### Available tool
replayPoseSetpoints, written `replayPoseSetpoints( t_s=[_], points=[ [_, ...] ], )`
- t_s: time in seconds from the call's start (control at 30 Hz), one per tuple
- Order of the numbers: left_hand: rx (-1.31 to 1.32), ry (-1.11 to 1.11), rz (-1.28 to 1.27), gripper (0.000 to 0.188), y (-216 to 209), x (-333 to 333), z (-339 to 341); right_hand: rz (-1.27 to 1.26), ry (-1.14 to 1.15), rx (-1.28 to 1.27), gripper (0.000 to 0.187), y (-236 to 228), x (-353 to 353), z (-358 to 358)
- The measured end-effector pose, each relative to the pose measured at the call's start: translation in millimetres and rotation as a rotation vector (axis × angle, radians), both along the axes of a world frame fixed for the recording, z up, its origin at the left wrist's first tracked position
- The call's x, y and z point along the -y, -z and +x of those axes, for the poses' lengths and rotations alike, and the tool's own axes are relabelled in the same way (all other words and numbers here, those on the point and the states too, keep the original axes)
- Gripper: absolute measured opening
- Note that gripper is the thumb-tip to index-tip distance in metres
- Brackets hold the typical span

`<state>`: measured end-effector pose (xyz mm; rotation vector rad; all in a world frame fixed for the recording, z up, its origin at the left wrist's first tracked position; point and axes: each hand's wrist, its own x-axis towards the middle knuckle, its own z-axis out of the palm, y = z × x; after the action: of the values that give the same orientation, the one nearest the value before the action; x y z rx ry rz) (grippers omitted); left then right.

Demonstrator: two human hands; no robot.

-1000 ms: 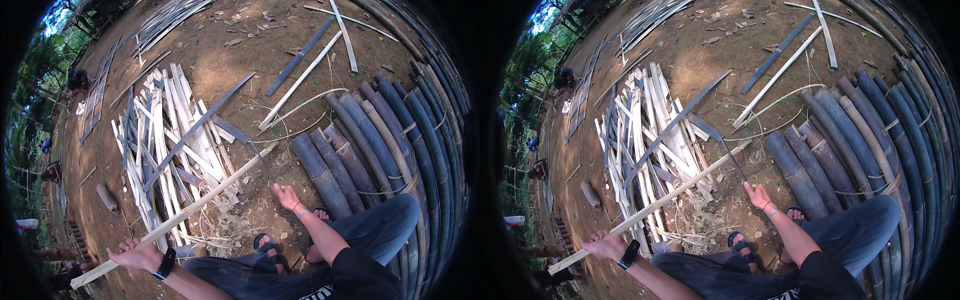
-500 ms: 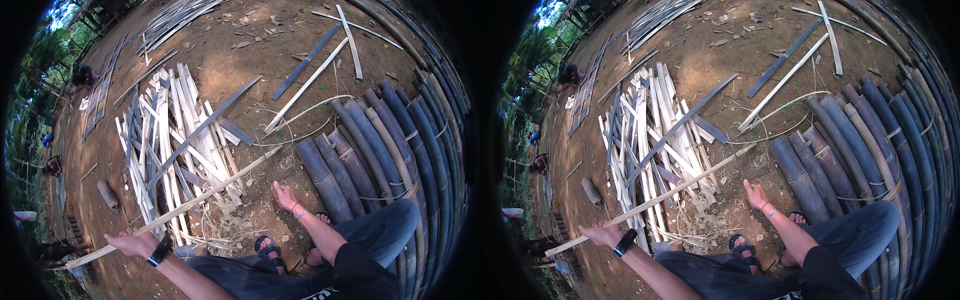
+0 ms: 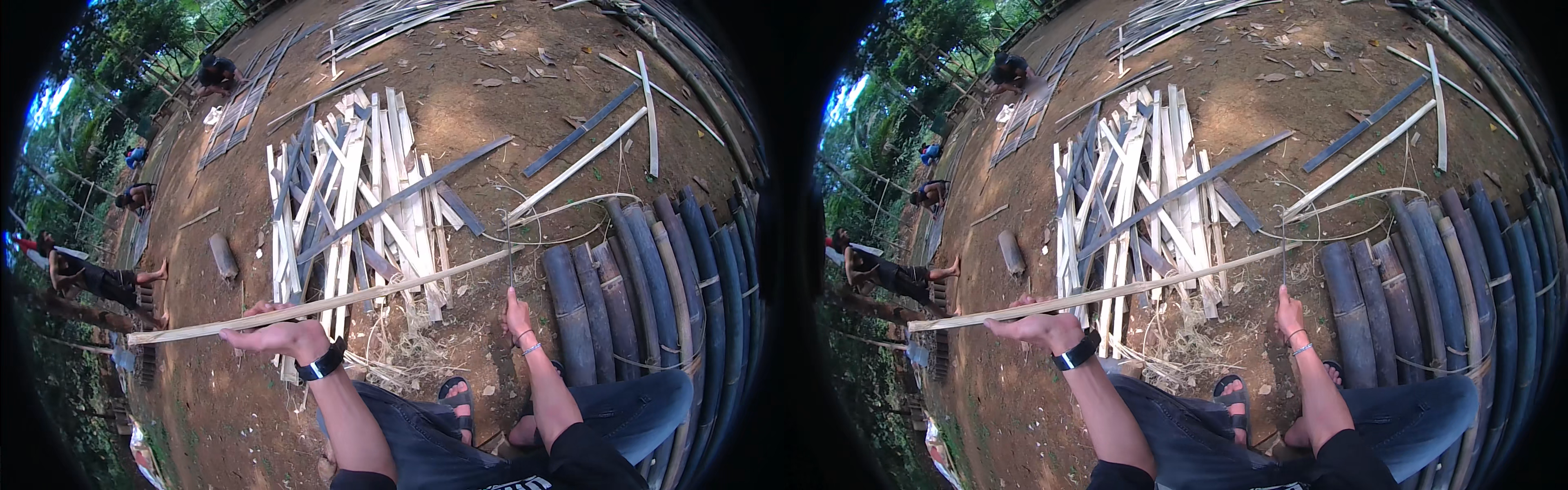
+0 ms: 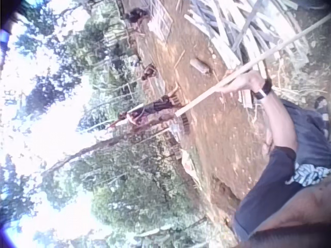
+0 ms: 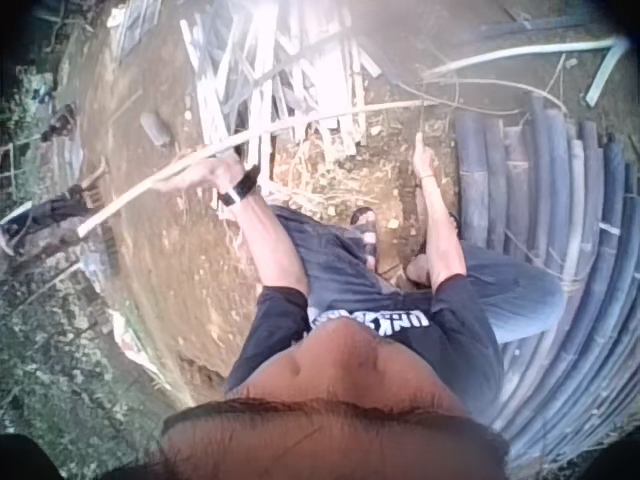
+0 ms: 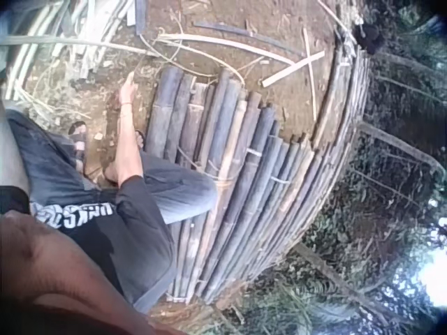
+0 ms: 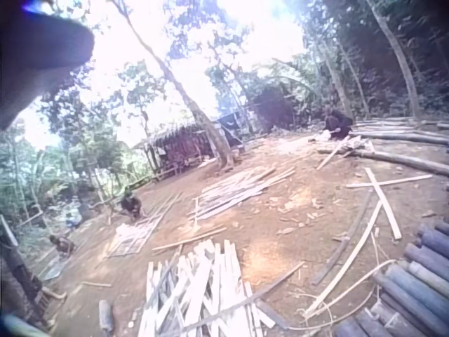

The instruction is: The person shapes and smooths a long bamboo strip using a blade, repeatedly drawing the blade along the edge of the wood while holding it.

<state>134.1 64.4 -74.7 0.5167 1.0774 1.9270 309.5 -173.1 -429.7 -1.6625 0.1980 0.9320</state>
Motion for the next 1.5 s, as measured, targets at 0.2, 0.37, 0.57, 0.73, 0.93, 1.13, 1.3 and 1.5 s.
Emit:
replayPoseSetpoints(
  t_s=[0.2,0.37,0.57,0.73,0.93,1.13,1.3,1.5],
  points=[
    [-0.348,0.311,0.354,0.047,3.1,22.7,-11.6,-0.121,-0.336,0.622,0.065,-60.6,10.4,-37.4],
    [0.031,0.68,0.428,0.054,-20.9,41.0,-7.0,0.153,-0.419,0.487,0.054,-167.8,2.1,-75.2],
    [0.005,0.759,0.396,0.051,-9.8,36.9,-8.2,0.173,-0.554,0.602,0.047,-221.7,12.3,-82.2],
    [0.041,0.715,0.503,0.044,-8.1,41.7,-38.5,-0.007,-0.484,0.77,0.05,-222.3,3.0,-109.0],
    [0.253,0.909,0.489,0.04,-8.8,42.5,-7.7,-0.016,-0.429,0.888,0.032,-227.2,21.8,-91.8],
    [0.21,0.89,0.47,0.04,-3.6,40.5,-34.0,-0.388,-0.515,1.131,0.023,-232.8,28.0,-74.2],
    [0.256,0.898,0.477,0.042,-8.0,37.9,-23.8,-0.543,-0.424,1.634,0.044,-240.6,64.6,-22.0],
    [0.204,0.906,0.527,0.042,-7.7,36.3,-26.9,-0.72,-0.5,1.267,0.042,-285.2,83.9,2.1]
  ],
)
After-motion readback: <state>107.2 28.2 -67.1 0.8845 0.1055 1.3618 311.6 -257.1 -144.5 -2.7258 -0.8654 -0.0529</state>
